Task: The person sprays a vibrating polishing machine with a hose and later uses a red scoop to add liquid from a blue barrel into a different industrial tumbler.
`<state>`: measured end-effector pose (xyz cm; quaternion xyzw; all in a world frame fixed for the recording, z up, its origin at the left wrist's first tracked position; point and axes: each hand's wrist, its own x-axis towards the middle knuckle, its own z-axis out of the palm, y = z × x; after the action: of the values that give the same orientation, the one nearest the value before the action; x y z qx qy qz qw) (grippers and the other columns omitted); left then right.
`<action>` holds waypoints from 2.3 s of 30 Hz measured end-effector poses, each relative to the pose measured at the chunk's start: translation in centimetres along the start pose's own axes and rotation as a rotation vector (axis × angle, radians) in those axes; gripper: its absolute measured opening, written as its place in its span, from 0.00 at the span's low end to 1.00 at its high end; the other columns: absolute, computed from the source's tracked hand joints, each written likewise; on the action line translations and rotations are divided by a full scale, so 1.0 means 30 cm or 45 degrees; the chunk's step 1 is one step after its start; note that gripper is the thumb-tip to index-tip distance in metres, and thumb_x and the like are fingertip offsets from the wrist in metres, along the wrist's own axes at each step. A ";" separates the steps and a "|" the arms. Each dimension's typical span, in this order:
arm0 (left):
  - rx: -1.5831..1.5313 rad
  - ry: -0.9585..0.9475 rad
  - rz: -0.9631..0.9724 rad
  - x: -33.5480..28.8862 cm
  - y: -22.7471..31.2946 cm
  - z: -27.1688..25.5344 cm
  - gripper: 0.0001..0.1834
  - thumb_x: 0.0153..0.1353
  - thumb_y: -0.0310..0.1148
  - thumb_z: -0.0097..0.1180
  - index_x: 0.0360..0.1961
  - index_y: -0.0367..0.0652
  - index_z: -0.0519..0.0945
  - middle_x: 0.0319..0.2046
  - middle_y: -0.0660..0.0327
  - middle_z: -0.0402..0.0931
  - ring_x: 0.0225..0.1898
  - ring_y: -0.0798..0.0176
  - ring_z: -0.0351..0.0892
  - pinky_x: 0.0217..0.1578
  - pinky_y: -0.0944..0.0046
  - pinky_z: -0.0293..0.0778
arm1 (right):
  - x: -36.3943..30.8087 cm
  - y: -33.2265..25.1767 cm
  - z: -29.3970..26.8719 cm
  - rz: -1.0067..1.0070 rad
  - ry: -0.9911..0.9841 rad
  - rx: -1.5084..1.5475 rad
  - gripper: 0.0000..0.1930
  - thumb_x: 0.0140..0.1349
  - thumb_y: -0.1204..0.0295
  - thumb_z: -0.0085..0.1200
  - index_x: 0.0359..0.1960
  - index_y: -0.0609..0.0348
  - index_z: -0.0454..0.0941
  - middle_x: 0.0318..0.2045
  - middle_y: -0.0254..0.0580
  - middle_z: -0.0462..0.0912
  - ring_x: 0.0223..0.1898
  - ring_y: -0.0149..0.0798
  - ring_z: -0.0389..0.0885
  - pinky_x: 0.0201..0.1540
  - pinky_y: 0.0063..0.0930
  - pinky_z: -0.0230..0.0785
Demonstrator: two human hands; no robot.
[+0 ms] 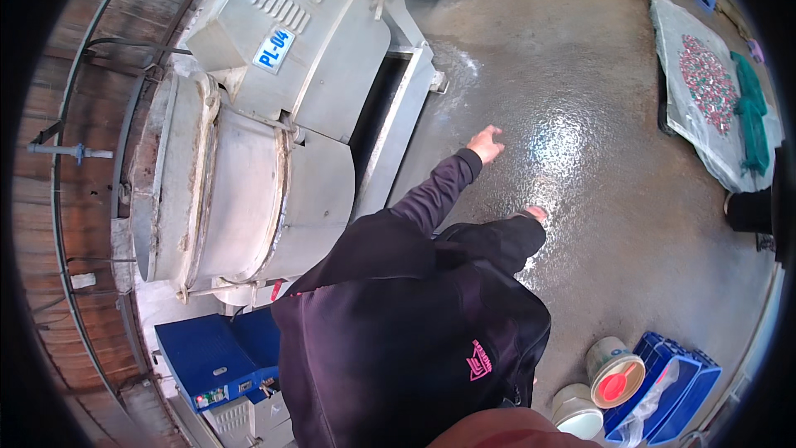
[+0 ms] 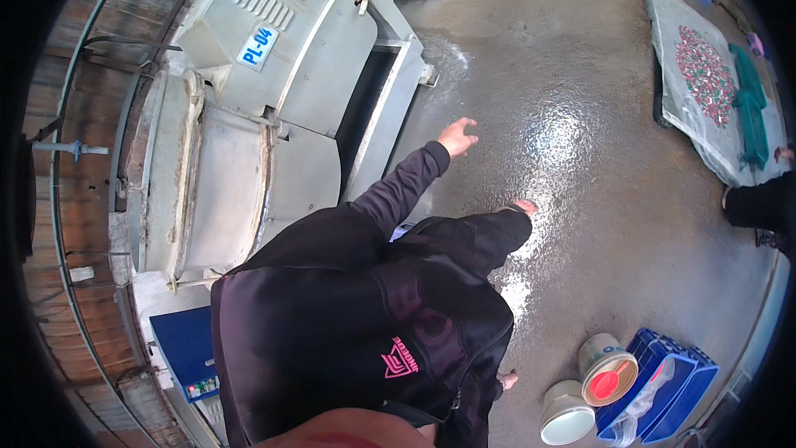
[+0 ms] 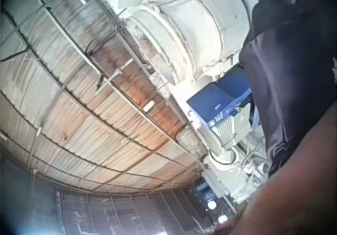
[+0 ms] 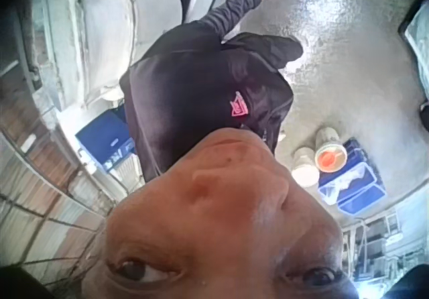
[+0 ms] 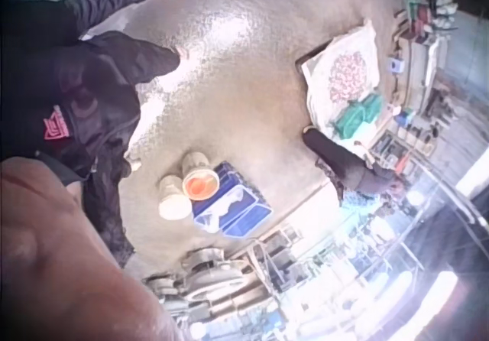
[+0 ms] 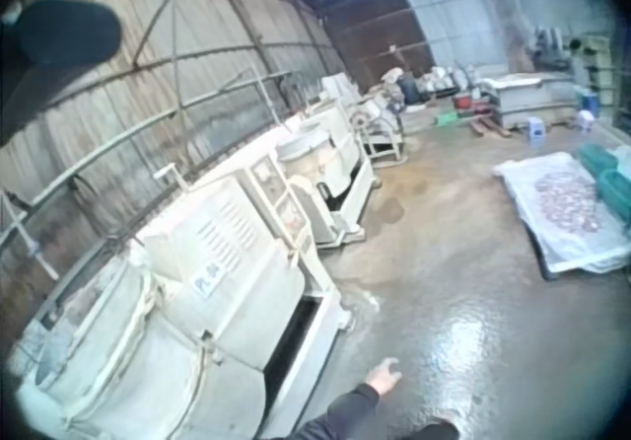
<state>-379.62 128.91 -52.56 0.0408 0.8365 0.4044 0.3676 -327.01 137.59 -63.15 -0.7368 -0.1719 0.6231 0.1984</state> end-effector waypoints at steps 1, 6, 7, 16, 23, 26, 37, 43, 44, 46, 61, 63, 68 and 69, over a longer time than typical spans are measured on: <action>0.007 0.014 -0.015 0.016 0.005 0.030 0.28 0.47 0.35 0.57 0.52 0.48 0.65 0.42 0.46 0.70 0.47 0.51 0.70 0.48 0.56 0.65 | 0.036 -0.026 0.018 0.017 0.000 -0.006 0.28 0.54 0.58 0.46 0.54 0.61 0.61 0.53 0.46 0.63 0.56 0.42 0.59 0.54 0.37 0.55; 0.203 -0.013 0.060 0.265 -0.006 0.257 0.30 0.44 0.33 0.58 0.52 0.46 0.65 0.44 0.43 0.68 0.47 0.49 0.69 0.48 0.57 0.65 | 0.208 -0.193 0.100 0.078 0.028 -0.077 0.28 0.54 0.58 0.47 0.53 0.62 0.62 0.51 0.46 0.65 0.55 0.41 0.61 0.53 0.36 0.55; 0.243 -0.005 0.014 0.310 0.033 0.288 0.31 0.43 0.34 0.58 0.52 0.46 0.65 0.45 0.41 0.66 0.47 0.47 0.69 0.48 0.58 0.65 | 0.246 -0.236 0.115 0.086 0.036 -0.091 0.28 0.54 0.58 0.47 0.53 0.63 0.63 0.51 0.46 0.65 0.54 0.41 0.61 0.53 0.36 0.55; 0.218 0.066 0.299 0.599 0.429 0.713 0.28 0.46 0.33 0.56 0.51 0.45 0.65 0.32 0.51 0.69 0.33 0.55 0.70 0.38 0.60 0.68 | 0.559 -0.671 0.244 -0.030 0.058 -0.148 0.28 0.53 0.58 0.50 0.51 0.65 0.65 0.49 0.47 0.68 0.52 0.40 0.63 0.53 0.34 0.55; 0.164 -0.114 0.189 0.636 0.420 0.710 0.30 0.46 0.32 0.58 0.53 0.46 0.63 0.32 0.53 0.68 0.32 0.59 0.70 0.37 0.61 0.70 | 0.452 -0.926 0.569 -0.027 -0.028 -0.362 0.32 0.50 0.56 0.51 0.56 0.57 0.61 0.57 0.47 0.56 0.60 0.46 0.50 0.53 0.50 0.52; -0.331 -0.092 -0.154 0.609 0.344 0.643 0.29 0.47 0.29 0.58 0.52 0.44 0.64 0.28 0.58 0.68 0.27 0.66 0.70 0.28 0.66 0.73 | 0.436 -0.885 0.524 0.175 0.016 -0.627 0.33 0.50 0.55 0.51 0.57 0.55 0.59 0.60 0.42 0.53 0.61 0.47 0.46 0.54 0.55 0.48; 0.385 -1.040 0.623 0.420 0.549 1.067 0.32 0.56 0.61 0.33 0.49 0.46 0.71 0.48 0.61 0.68 0.51 0.62 0.63 0.45 0.58 0.63 | 0.131 -0.621 -0.139 0.054 0.158 0.325 0.28 0.52 0.54 0.46 0.52 0.55 0.66 0.51 0.47 0.67 0.52 0.44 0.66 0.51 0.40 0.58; 0.476 -1.241 0.401 0.045 0.661 1.856 0.32 0.55 0.52 0.48 0.50 0.33 0.67 0.47 0.55 0.70 0.46 0.64 0.68 0.47 0.64 0.62 | 0.307 -0.343 -0.525 0.099 0.728 0.673 0.29 0.46 0.58 0.57 0.52 0.52 0.67 0.58 0.40 0.59 0.61 0.49 0.48 0.53 0.67 0.38; 0.475 -1.358 0.357 -0.049 0.604 1.988 0.31 0.55 0.49 0.50 0.51 0.34 0.67 0.45 0.56 0.71 0.41 0.67 0.68 0.41 0.67 0.64 | 0.304 -0.154 -0.606 0.043 0.690 0.726 0.27 0.47 0.59 0.57 0.50 0.54 0.69 0.57 0.39 0.62 0.61 0.47 0.49 0.54 0.67 0.33; 0.508 -1.556 0.304 -0.284 0.523 2.231 0.29 0.55 0.45 0.51 0.52 0.36 0.65 0.42 0.57 0.74 0.34 0.71 0.68 0.32 0.71 0.65 | 0.284 0.147 -0.708 0.099 0.894 0.908 0.23 0.47 0.61 0.57 0.45 0.55 0.72 0.54 0.39 0.65 0.61 0.45 0.51 0.55 0.66 0.33; 1.731 -2.000 1.099 -0.846 -0.271 3.530 0.42 0.51 0.56 0.48 0.57 0.33 0.55 0.47 0.43 0.68 0.49 0.52 0.69 0.50 0.61 0.63 | -0.062 0.453 -0.361 0.754 1.043 1.657 0.13 0.49 0.64 0.52 0.33 0.59 0.73 0.22 0.33 0.69 0.25 0.29 0.65 0.25 0.26 0.57; 2.046 -2.002 1.379 -0.853 -0.377 3.684 0.44 0.50 0.59 0.47 0.56 0.31 0.57 0.47 0.41 0.67 0.50 0.48 0.68 0.51 0.58 0.62 | -0.019 0.236 -0.337 0.902 1.031 1.672 0.13 0.52 0.62 0.51 0.36 0.55 0.74 0.28 0.31 0.74 0.32 0.28 0.68 0.31 0.29 0.59; 2.125 -1.695 1.708 -0.769 -0.722 3.971 0.42 0.50 0.60 0.46 0.54 0.31 0.60 0.48 0.38 0.65 0.55 0.46 0.60 0.56 0.56 0.52 | -0.051 0.027 -0.231 1.124 0.834 1.801 0.11 0.54 0.67 0.51 0.35 0.60 0.75 0.24 0.31 0.73 0.22 0.25 0.68 0.22 0.18 0.61; 2.199 -1.626 1.739 -0.750 -0.751 4.007 0.42 0.50 0.60 0.46 0.53 0.32 0.59 0.46 0.38 0.66 0.52 0.44 0.63 0.54 0.54 0.56 | -0.108 0.099 -0.088 1.206 0.843 1.767 0.11 0.54 0.68 0.51 0.36 0.61 0.75 0.25 0.34 0.74 0.23 0.27 0.70 0.24 0.20 0.64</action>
<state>-280.23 183.33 -103.78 0.8733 0.3108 -0.2549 0.2752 -324.91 133.21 -61.52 -0.5867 0.6299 0.3594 0.3604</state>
